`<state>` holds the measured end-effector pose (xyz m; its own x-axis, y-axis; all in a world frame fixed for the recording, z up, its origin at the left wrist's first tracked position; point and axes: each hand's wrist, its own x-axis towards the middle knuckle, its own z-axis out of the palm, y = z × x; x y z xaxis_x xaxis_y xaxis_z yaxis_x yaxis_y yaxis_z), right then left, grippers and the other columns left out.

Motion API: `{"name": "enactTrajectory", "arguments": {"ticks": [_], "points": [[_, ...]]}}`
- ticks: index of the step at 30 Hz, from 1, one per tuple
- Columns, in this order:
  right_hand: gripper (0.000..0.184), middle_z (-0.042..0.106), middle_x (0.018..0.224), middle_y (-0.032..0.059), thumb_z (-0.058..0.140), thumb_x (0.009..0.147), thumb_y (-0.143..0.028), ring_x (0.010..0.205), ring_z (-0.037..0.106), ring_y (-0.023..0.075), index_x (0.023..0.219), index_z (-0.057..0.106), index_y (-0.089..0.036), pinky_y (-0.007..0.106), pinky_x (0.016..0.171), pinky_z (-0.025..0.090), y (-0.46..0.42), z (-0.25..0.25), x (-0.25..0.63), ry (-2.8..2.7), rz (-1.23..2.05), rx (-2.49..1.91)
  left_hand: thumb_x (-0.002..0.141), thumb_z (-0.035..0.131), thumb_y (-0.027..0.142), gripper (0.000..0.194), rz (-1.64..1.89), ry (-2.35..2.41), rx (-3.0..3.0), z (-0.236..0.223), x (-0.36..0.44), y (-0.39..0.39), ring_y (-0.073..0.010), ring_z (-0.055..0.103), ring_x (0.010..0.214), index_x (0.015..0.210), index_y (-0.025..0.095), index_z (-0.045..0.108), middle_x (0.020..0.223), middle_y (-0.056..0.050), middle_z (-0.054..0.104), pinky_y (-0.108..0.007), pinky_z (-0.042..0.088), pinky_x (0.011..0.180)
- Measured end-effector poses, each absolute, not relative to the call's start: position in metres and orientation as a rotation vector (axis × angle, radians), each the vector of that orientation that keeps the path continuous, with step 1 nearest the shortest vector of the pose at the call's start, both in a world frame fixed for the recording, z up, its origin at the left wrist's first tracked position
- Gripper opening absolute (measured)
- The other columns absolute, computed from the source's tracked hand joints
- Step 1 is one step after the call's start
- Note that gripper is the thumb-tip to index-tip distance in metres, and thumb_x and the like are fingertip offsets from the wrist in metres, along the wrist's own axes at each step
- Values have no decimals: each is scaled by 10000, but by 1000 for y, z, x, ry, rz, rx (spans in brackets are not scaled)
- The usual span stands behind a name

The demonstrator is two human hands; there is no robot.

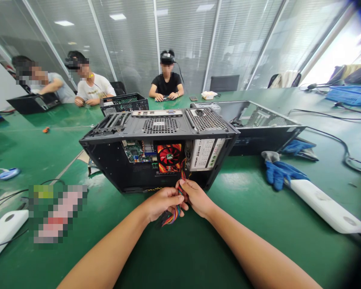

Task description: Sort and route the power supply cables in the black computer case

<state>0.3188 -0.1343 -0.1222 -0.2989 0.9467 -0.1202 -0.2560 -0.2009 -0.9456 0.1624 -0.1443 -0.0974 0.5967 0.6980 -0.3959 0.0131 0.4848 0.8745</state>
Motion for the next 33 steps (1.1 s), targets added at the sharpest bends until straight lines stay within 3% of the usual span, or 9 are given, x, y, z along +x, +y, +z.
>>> {"name": "enactTrajectory", "arguments": {"ticks": [6,11,18,21,27,33], "points": [[403,382,516,-78,627,808,-564,417,341,69,816,591,-162,204,410,273,-134,-123,319,-1050,1708,-935,643,828,453,448,555,788,835,-105,167,-145,-106,615,503,794,117,574,698,-29,648,-170,385,415],[422,352,542,-79,666,775,-567,467,316,62,772,595,-151,201,447,259,-134,-120,319,-1020,1702,-901,688,834,313,347,573,667,578,-106,164,-151,-55,577,514,846,124,589,702,-20,641,-172,485,545],[449,365,522,-83,656,774,-597,432,296,50,747,567,-157,199,422,212,-135,-115,319,-1037,1693,-885,701,827,239,291,573,630,491,-106,162,-151,-78,603,593,885,106,644,696,-34,631,-166,480,565],[445,375,483,-94,642,784,-601,382,294,45,755,547,-167,199,399,204,-136,-114,318,-1037,1714,-870,710,818,259,272,560,638,524,-105,162,-150,-64,574,566,844,79,666,679,-37,615,-162,465,554],[415,475,421,-69,582,834,-596,373,485,115,854,549,-182,208,407,308,-137,-116,319,-1065,1760,-878,688,821,358,326,574,729,683,-104,166,-150,-53,527,499,764,81,667,644,-25,591,-161,386,475],[411,444,523,-76,635,801,-576,395,466,88,832,574,-171,217,410,339,-135,-119,319,-1033,1723,-905,672,790,456,386,608,967,931,-101,171,-152,-84,539,486,720,99,651,621,-20,599,-217,431,503]]}}
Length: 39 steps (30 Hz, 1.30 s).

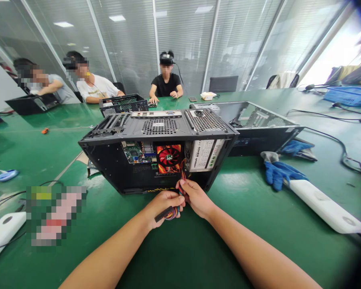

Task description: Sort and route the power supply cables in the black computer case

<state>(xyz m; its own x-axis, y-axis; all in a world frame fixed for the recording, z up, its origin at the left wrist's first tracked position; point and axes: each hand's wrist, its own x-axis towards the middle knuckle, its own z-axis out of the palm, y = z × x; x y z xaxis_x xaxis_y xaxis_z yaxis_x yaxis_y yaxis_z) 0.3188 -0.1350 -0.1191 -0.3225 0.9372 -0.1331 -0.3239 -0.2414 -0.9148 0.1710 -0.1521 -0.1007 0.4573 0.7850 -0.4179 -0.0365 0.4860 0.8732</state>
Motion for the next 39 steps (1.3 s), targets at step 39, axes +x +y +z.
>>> {"name": "enactTrajectory", "arguments": {"ticks": [39], "points": [[467,322,516,-84,650,761,-620,459,297,68,729,567,-161,204,429,264,-135,-120,319,-1040,1623,-1005,741,628,603,467,461,989,1116,-94,172,-154,-82,465,379,737,140,562,527,-31,615,-190,293,413]]}}
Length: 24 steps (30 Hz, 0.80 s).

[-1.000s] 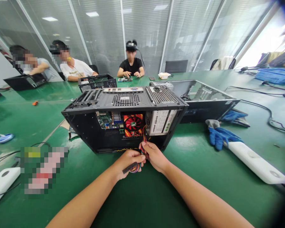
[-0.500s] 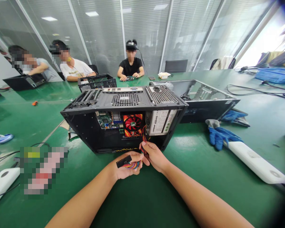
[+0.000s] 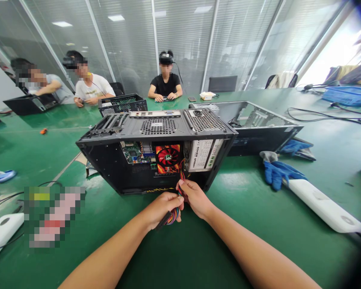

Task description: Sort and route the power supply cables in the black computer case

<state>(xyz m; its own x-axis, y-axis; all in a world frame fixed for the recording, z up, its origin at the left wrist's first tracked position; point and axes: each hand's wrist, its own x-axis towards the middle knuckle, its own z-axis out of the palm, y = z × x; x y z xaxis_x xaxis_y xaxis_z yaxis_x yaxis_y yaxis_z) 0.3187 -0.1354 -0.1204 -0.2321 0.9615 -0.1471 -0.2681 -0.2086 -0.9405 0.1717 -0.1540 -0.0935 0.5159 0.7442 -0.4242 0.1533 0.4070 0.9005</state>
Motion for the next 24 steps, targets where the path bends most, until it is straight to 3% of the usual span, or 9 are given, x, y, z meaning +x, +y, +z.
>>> {"name": "enactTrajectory", "arguments": {"ticks": [2,7,11,15,19,24], "points": [[469,331,523,-81,650,758,-620,466,303,69,729,567,-159,204,431,269,-135,-121,319,-1043,1623,-1008,775,584,593,448,470,1052,1183,-92,173,-156,-74,420,361,745,147,556,524,-20,613,-194,299,414],[470,333,513,-83,650,755,-621,461,299,67,724,572,-158,208,434,258,-133,-124,319,-1052,1619,-1016,832,522,486,361,513,1199,1442,-97,174,-157,-141,568,488,691,156,565,514,6,558,-224,391,492],[473,330,495,-87,651,750,-619,446,278,59,717,580,-153,212,433,230,-133,-122,319,-1059,1599,-1022,865,477,404,320,509,1283,1663,-102,173,-155,-150,595,514,680,161,574,534,5,566,-231,397,517],[459,336,498,-89,651,760,-603,439,286,55,714,572,-153,208,432,234,-134,-121,319,-1070,1586,-1033,852,512,481,354,517,1200,1511,-101,173,-156,-136,567,476,716,158,563,516,4,571,-217,388,482],[430,367,484,-86,630,794,-583,410,337,63,755,580,-158,209,419,244,-134,-124,319,-1084,1608,-1012,831,529,586,463,470,986,1200,-97,170,-157,-87,455,370,872,130,592,528,-18,616,-187,306,404],[435,429,471,-75,616,810,-576,395,396,78,880,624,-147,210,420,265,-134,-125,321,-1119,1659,-982,811,566,611,510,492,821,1084,-100,165,-153,-99,518,402,880,107,608,540,-55,639,-188,322,423]]}}
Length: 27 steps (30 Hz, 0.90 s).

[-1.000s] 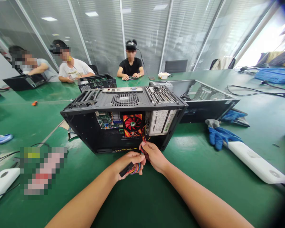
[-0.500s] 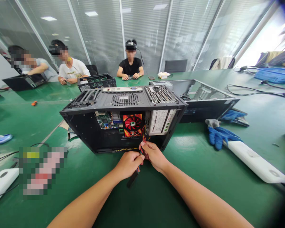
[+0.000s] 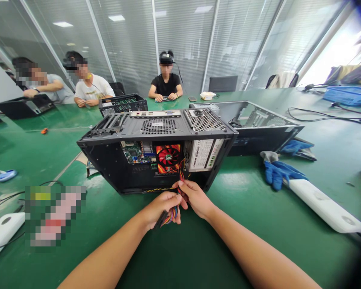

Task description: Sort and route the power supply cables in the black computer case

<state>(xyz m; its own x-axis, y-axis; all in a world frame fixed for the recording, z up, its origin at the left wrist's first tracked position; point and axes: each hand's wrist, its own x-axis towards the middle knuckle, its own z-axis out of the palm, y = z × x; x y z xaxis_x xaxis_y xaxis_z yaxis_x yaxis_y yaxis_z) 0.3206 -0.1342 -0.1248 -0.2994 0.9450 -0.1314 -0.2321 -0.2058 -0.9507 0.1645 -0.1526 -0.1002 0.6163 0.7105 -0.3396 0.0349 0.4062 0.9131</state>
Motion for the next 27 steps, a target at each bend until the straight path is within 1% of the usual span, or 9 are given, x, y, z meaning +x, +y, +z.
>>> {"name": "enactTrajectory", "arguments": {"ticks": [2,5,7,11,15,18,22,24,27], "points": [[438,436,470,-71,620,805,-583,398,401,79,847,619,-147,213,425,274,-134,-124,321,-1119,1666,-978,799,578,616,499,493,805,1073,-102,164,-152,-99,519,401,844,118,595,534,-53,638,-188,327,424],[440,399,465,-80,639,786,-591,397,371,69,752,591,-155,212,422,264,-134,-124,320,-1107,1648,-987,783,591,619,483,487,878,1095,-101,166,-154,-79,463,364,818,138,568,528,-37,633,-179,301,396],[441,378,471,-85,654,773,-590,404,351,65,724,580,-158,213,422,270,-134,-124,320,-1094,1643,-994,789,572,625,479,489,951,1138,-99,168,-156,-78,450,355,807,146,557,524,-30,629,-176,295,380],[433,369,488,-83,670,760,-581,423,347,67,714,574,-161,219,426,296,-133,-125,319,-1080,1643,-994,819,536,591,446,510,1101,1329,-99,172,-158,-118,542,413,760,150,563,501,-19,604,-192,369,414],[437,361,483,-84,675,755,-582,426,331,64,707,575,-160,217,425,287,-133,-125,319,-1091,1620,-1005,850,515,532,409,527,1184,1523,-101,173,-157,-143,600,467,731,146,578,502,-9,588,-208,413,458],[431,372,473,-84,666,765,-579,410,353,68,712,575,-161,218,421,289,-133,-126,319,-1099,1620,-1003,835,529,558,425,522,1141,1448,-101,172,-157,-131,577,443,752,144,576,494,-6,586,-200,400,440],[429,409,444,-79,625,803,-583,378,380,75,767,591,-157,217,408,275,-133,-127,319,-1139,1616,-1020,802,544,633,512,482,961,1188,-100,169,-157,-101,519,395,863,127,589,518,-24,620,-175,339,388],[429,420,437,-79,612,813,-583,371,384,78,824,603,-155,215,403,266,-134,-126,319,-1151,1606,-1023,787,563,651,554,472,891,1125,-100,167,-155,-95,516,391,905,112,601,528,-34,629,-169,320,380],[406,432,454,-82,621,815,-565,371,376,76,870,594,-163,213,399,253,-135,-125,319,-1140,1600,-1007,776,586,653,569,468,824,1095,-101,164,-153,-93,523,391,907,100,610,523,-42,629,-171,321,391]]}}
